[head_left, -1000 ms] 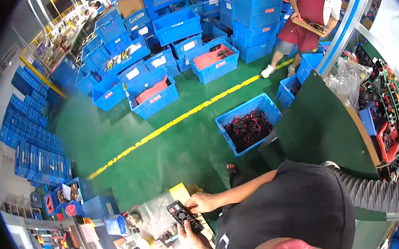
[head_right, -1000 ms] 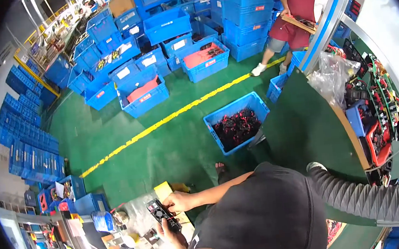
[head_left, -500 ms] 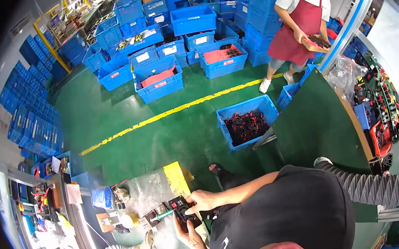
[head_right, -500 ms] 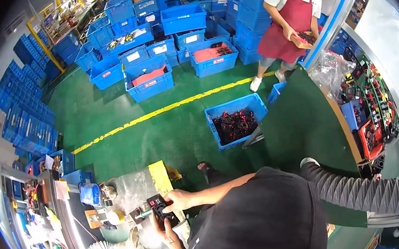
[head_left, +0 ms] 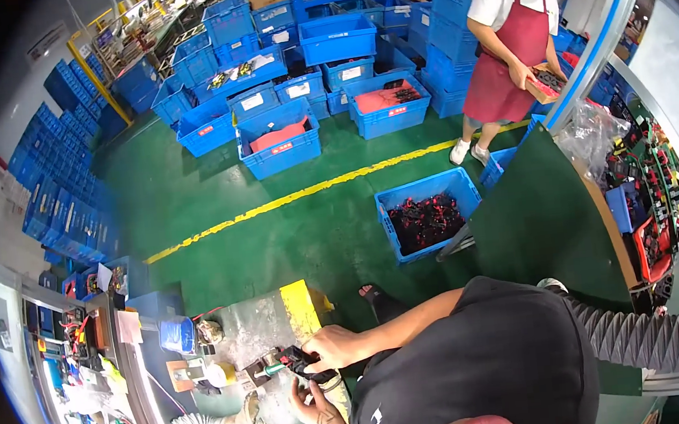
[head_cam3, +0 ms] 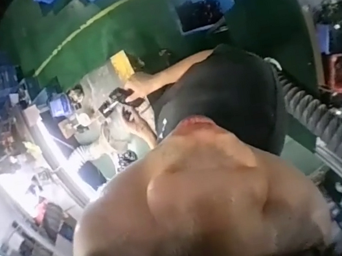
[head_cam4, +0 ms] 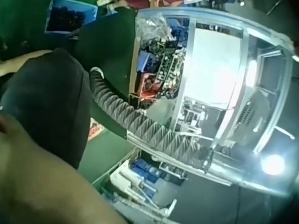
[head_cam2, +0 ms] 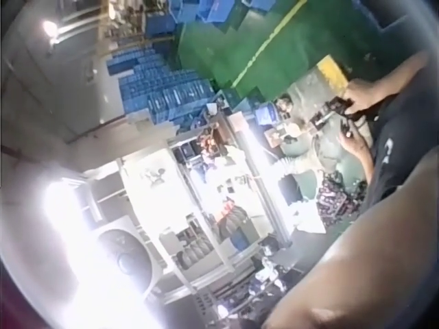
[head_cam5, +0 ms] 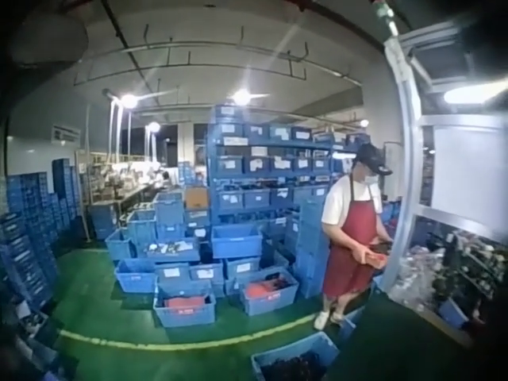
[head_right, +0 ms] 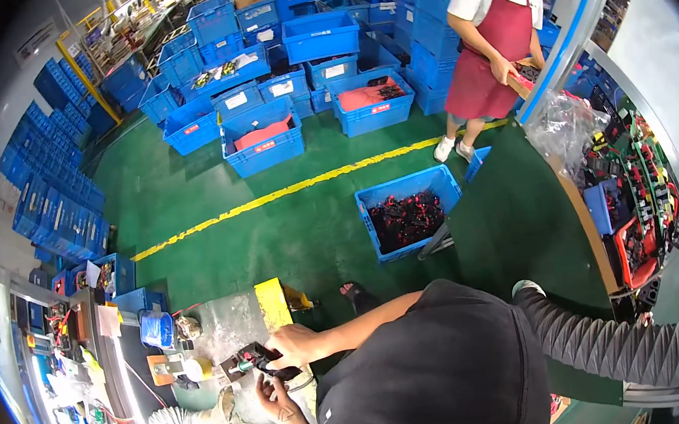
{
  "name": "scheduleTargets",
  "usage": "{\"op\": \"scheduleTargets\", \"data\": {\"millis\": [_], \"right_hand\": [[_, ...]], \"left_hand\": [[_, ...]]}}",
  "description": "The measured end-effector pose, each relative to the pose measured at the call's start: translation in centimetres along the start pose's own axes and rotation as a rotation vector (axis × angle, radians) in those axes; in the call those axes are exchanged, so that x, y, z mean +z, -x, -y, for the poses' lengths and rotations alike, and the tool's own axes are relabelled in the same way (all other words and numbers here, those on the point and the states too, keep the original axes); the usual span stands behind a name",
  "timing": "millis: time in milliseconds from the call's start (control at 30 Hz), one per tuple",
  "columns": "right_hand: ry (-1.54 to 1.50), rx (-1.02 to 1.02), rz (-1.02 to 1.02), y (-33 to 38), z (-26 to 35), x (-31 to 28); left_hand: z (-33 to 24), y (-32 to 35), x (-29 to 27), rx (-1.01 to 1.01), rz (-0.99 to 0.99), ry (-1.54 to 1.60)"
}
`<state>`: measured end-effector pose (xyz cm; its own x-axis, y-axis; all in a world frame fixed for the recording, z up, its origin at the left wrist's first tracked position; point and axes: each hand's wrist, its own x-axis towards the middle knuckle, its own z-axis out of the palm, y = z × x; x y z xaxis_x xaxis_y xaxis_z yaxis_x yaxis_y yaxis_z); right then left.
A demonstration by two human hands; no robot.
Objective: Soldering wires to a small cooling fan assembly and components at a mechanical workbench.
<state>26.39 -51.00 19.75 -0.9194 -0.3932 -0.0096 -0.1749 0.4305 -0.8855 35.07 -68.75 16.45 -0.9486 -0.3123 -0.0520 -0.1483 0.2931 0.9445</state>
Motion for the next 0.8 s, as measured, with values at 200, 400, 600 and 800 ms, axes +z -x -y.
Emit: {"op": "scheduleTargets", "data": {"millis": [200,400,600,800], "right_hand": [[-0.036,0.061,-0.130,1.4,-1.0,-1.4],[-0.007,0.125,-0.176,2.4,-3.5,-3.0],[-0.036,0.073,-0.289,1.1,-6.8,-6.5],[-0.140,0.086,-0.106,-1.3,-9.2,-14.7]], "left_hand": [[-0.1,-0.5,1.0,0.012,0.176,-0.041],[-1.8,-1.4,4.2,-0.034,0.284,0.057],[-1.8,-5.7,7.9,-0.116,0.398,0.233],[-5.0,-11.2,12.4,0.072,0.436,0.035]]}}
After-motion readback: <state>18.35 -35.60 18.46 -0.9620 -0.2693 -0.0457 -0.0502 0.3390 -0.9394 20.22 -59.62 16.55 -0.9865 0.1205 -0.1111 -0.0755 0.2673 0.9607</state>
